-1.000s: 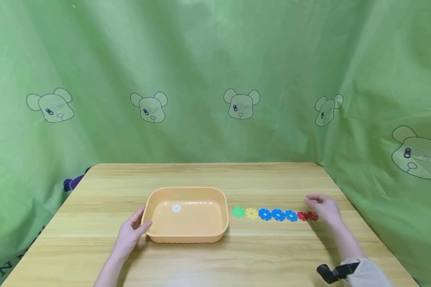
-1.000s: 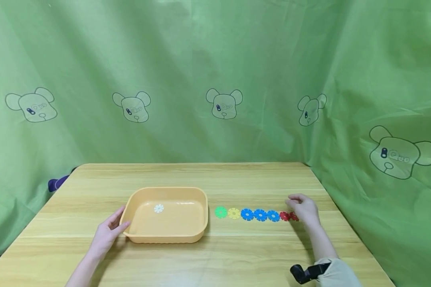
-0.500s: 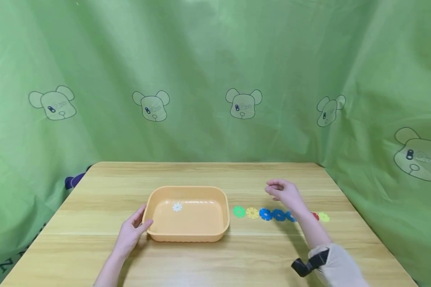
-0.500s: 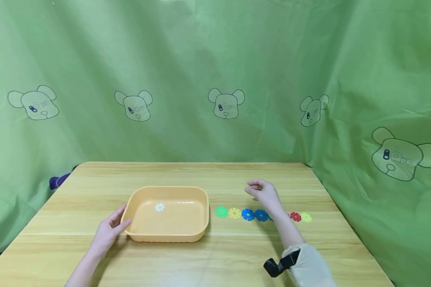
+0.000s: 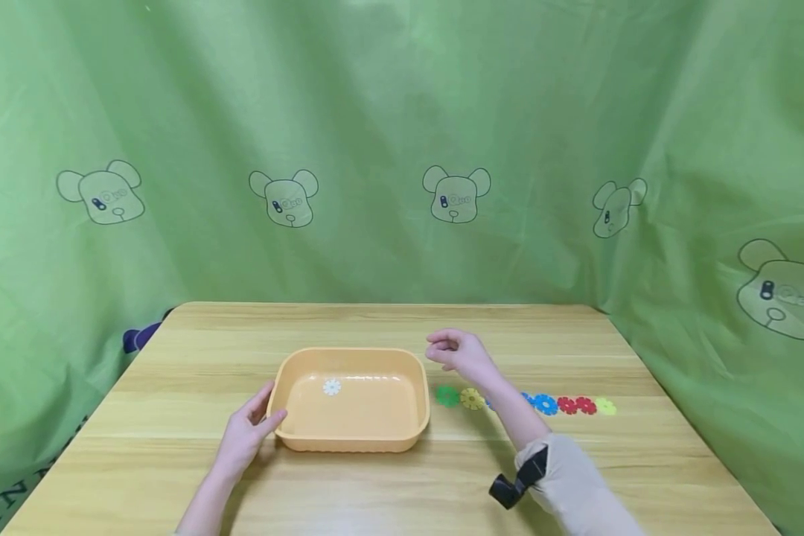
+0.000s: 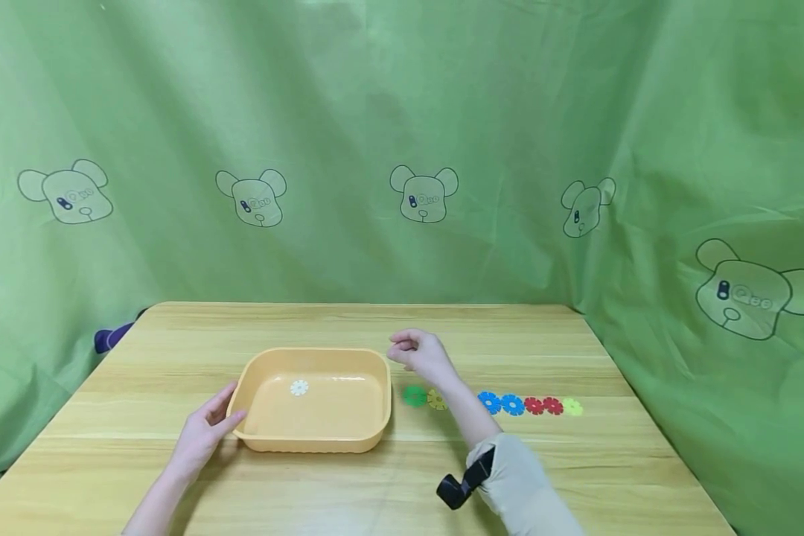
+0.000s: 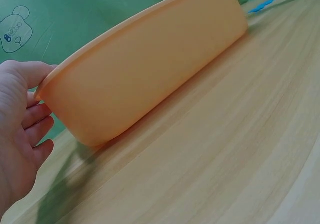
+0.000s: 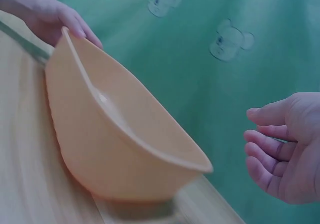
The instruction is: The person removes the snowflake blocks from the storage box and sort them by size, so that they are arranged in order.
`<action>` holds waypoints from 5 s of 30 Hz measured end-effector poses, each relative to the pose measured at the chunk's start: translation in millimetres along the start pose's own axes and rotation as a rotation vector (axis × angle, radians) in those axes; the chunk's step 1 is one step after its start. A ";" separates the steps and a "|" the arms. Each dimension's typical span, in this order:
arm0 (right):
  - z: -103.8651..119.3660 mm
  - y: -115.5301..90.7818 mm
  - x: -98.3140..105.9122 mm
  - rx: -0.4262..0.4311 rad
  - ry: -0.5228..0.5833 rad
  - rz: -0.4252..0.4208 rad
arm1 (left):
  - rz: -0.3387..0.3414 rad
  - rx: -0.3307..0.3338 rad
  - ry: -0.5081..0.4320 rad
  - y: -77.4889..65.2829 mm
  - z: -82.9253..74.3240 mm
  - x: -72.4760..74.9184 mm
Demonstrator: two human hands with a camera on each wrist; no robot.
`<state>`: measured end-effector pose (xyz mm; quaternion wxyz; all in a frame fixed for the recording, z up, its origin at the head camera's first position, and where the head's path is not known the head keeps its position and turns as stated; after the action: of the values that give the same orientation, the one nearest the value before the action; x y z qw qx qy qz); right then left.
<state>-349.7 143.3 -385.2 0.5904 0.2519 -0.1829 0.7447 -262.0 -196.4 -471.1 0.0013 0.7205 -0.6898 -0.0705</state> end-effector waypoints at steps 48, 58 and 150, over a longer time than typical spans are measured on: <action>28.2 55.4 -185.0 0.183 -0.251 0.250 | 0.009 -0.016 -0.017 -0.3 -0.6 -1.8; 38.4 41.7 -190.7 0.251 -0.344 0.325 | 0.009 -0.014 -0.008 -1.2 0.6 -1.2; -173.0 -95.6 127.1 -0.222 0.254 -0.096 | 0.008 -0.010 -0.038 -0.3 0.3 -1.5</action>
<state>-306.7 364.5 -451.9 0.6678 0.0972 -0.1758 0.7168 -261.8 -194.9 -471.3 -0.0079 0.7162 -0.6924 -0.0878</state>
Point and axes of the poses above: each hand's wrist, its own y-axis towards the middle knuckle, its own x-axis out of the back of the hand, z = x × y, the point moved 7 cm from there along y, towards the middle knuckle, and after that the axes turned 13 degrees about -y, right-handed, at the moved point
